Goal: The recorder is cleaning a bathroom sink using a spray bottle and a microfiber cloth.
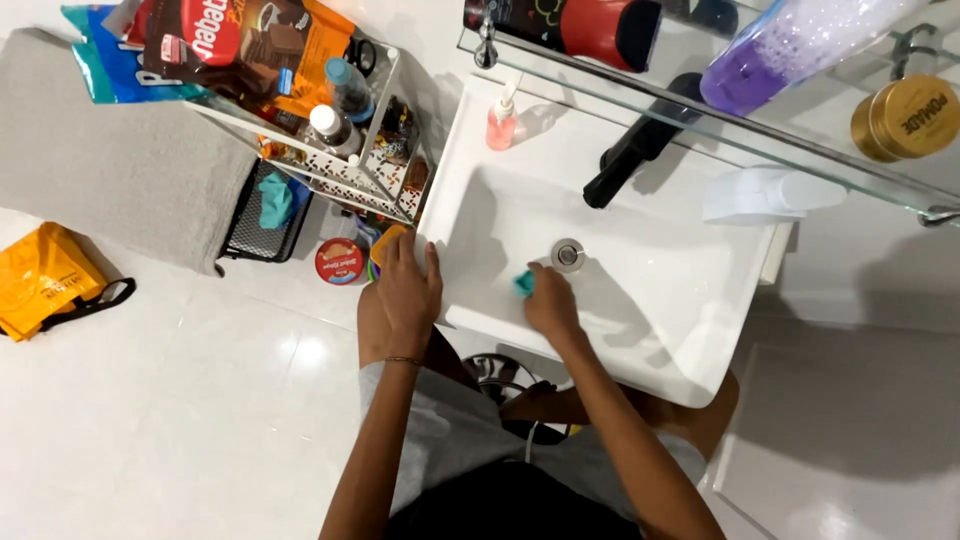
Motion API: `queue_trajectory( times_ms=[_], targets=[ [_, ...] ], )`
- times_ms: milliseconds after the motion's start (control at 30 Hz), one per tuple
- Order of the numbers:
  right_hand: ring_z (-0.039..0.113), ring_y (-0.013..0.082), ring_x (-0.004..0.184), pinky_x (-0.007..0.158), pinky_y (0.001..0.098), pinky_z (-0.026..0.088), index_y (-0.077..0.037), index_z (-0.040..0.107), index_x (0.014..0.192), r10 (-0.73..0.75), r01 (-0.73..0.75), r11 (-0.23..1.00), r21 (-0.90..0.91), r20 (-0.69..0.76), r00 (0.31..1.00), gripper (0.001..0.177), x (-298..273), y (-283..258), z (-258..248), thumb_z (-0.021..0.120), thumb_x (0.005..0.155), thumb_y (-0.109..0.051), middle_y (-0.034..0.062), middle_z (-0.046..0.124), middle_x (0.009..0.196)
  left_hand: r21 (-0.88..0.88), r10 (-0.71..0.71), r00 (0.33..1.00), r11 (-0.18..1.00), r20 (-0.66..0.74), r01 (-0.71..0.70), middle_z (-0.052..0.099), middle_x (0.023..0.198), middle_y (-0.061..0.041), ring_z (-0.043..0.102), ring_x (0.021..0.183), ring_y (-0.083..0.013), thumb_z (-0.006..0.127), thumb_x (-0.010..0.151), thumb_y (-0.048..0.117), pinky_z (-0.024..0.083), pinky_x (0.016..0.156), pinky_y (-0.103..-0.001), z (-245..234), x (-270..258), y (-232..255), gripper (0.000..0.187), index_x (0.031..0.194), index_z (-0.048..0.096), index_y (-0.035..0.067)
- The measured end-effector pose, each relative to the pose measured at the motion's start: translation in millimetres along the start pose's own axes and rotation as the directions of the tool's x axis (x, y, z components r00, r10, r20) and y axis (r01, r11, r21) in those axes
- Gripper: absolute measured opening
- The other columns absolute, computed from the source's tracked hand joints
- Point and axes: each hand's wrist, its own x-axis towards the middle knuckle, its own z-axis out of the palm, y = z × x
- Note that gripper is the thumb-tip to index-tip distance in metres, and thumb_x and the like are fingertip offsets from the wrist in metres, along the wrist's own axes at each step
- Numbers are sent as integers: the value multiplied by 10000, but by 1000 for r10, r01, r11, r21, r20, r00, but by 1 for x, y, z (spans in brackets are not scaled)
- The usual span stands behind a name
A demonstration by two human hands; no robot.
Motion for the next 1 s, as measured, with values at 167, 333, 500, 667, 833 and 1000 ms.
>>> queue_trajectory(
  times_ms=[167,333,500,667,833,1000],
  targets=[
    [694,399,966,836,447,556,45,710,1044,-62,108,975,192,-233,970,237,24,-50,-16,736,812,5,259,691,1089,-13,-1,1000,1000,-2,1,621,1258,-250,580,1172,-440,608,1021,229,500,952,-488,-1,0,0,363,1277,606,-27],
    [708,353,896,801,443,574,54,727,949,25,133,930,342,-420,907,175,55,-72,13,766,801,-31,232,697,1029,-2,-25,999,1000,28,25,619,1279,-253,581,1191,-438,603,1023,234,495,974,-477,-2,3,-2,370,1286,603,-26],
    [680,346,937,842,476,553,28,745,939,-71,120,958,260,-190,979,184,5,-61,-1,783,822,-110,196,714,975,-8,91,993,996,80,-90,565,1410,-243,524,1321,-426,579,1047,243,437,1099,-483,-6,7,4,473,1422,530,-41],
    [685,330,951,835,481,548,-87,807,928,-42,45,992,-119,22,999,101,-7,4,-26,722,889,-125,163,702,1011,195,487,806,801,336,-565,446,1592,-210,376,1487,-373,549,970,465,227,1176,-577,10,17,9,661,1461,536,23],
    [710,352,902,808,462,574,-30,754,1010,-94,86,994,-70,-109,990,194,17,36,-39,734,818,-41,184,737,999,87,420,640,791,643,-606,460,1553,-168,385,1456,-329,501,987,534,208,1194,-575,59,-40,53,638,1362,584,25],
    [760,269,855,734,389,593,14,731,1018,-269,229,934,275,117,956,253,-8,77,-50,691,770,36,178,760,955,-2,474,691,826,546,-564,578,1410,-194,522,1343,-331,553,1005,355,367,1139,-502,72,-71,83,485,1313,625,-12]
  ],
)
